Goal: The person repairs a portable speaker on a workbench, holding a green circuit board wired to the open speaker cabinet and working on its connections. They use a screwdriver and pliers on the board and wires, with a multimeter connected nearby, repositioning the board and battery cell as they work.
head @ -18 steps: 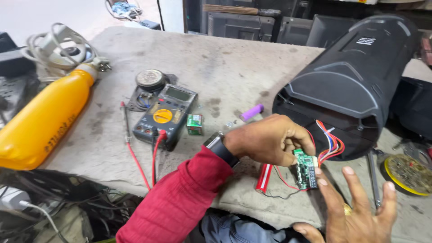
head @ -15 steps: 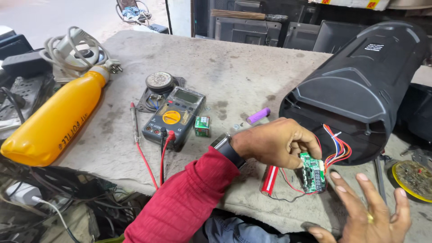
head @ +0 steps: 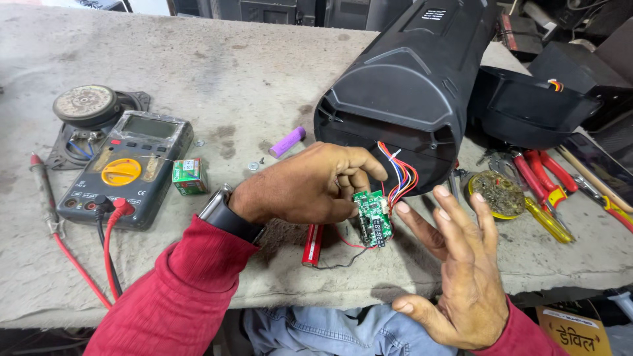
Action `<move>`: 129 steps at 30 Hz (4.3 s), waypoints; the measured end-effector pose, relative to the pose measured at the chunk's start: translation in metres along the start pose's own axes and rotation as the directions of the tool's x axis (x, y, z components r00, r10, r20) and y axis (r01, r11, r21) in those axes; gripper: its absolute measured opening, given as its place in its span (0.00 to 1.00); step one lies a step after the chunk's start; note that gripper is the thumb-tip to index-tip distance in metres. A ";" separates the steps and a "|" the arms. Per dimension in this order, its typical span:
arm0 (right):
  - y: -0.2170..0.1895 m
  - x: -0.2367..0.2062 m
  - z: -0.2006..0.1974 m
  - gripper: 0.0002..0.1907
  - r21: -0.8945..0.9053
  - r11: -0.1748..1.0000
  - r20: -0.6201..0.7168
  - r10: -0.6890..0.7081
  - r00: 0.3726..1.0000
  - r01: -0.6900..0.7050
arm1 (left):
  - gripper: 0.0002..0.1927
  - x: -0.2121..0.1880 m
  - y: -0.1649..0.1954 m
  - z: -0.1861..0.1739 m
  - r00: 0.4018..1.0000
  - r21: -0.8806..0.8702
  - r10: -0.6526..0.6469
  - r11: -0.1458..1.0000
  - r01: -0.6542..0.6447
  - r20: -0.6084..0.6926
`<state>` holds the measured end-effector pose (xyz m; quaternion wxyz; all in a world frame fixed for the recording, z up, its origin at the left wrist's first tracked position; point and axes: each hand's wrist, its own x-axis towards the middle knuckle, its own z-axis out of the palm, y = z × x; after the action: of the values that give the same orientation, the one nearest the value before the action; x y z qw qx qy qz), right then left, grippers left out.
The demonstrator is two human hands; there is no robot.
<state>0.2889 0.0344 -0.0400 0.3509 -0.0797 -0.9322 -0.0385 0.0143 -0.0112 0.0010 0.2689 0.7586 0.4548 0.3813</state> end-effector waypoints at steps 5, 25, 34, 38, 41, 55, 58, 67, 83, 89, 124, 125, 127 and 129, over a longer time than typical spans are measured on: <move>0.003 0.003 -0.001 0.52 0.000 0.999 0.014 -0.053 0.998 0.053 | 0.22 0.002 0.003 0.002 0.998 -0.055 0.061 0.997 -0.059 0.031; 0.022 0.014 0.004 0.49 0.074 0.991 0.023 -0.117 0.993 0.115 | 0.20 0.009 0.006 0.005 0.998 -0.052 0.003 0.999 0.000 0.056; 0.026 0.017 0.006 0.43 0.037 0.996 0.018 -0.083 0.996 0.082 | 0.20 0.010 0.004 0.005 0.996 -0.086 0.029 0.996 -0.022 0.083; 0.023 0.017 0.007 0.41 -0.015 0.997 0.011 -0.076 0.997 0.076 | 0.18 0.010 0.003 0.005 0.997 -0.093 0.029 0.995 -0.021 0.078; 0.022 0.018 0.004 0.44 0.006 0.995 0.015 -0.099 0.995 0.099 | 0.18 0.010 0.004 0.005 0.996 -0.104 0.041 0.994 -0.033 0.075; 0.026 0.014 0.003 0.40 0.032 0.996 0.032 -0.079 0.996 0.078 | 0.18 0.013 0.006 0.006 0.997 -0.063 0.035 0.998 -0.031 0.067; 0.027 0.011 0.005 0.41 -0.004 0.995 0.025 -0.095 0.995 0.095 | 0.18 0.014 0.006 0.007 0.997 -0.051 -0.010 0.999 0.014 0.076; 0.027 0.004 0.004 0.44 0.014 0.994 0.053 -0.105 0.993 0.105 | 0.19 0.016 0.000 0.012 0.997 -0.026 0.031 0.999 -0.029 0.069; 0.029 -0.005 0.015 0.39 0.060 0.997 -0.004 -0.055 0.998 0.055 | 0.18 0.020 -0.013 0.021 0.997 -0.006 0.050 0.999 -0.050 0.057; 0.029 -0.003 0.011 0.44 0.120 0.992 0.044 -0.039 0.998 0.034 | 0.20 0.020 -0.011 0.022 0.998 -0.046 0.017 0.999 -0.014 0.065; -0.023 -0.038 0.024 0.37 0.766 0.327 0.359 0.495 0.791 -0.553 | 0.23 0.026 -0.014 0.028 0.997 0.042 0.010 0.999 -0.013 0.080; -0.022 -0.038 0.025 0.36 0.796 0.352 0.318 0.449 0.835 -0.492 | 0.23 0.026 -0.014 0.029 0.997 0.042 0.017 0.999 -0.020 0.075; -0.022 -0.037 0.025 0.37 0.786 0.379 0.301 0.455 0.838 -0.488 | 0.24 0.026 -0.014 0.029 0.998 0.046 0.028 0.998 -0.031 0.061; -0.023 -0.036 0.025 0.38 0.770 0.408 0.288 0.462 0.839 -0.490 | 0.23 0.026 -0.014 0.029 0.998 0.028 0.016 0.999 -0.018 0.055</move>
<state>0.2954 0.0109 -0.0826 0.3285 -0.1691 -0.7825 0.5011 0.0396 0.0165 -0.0171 0.2674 0.7763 0.4460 0.3562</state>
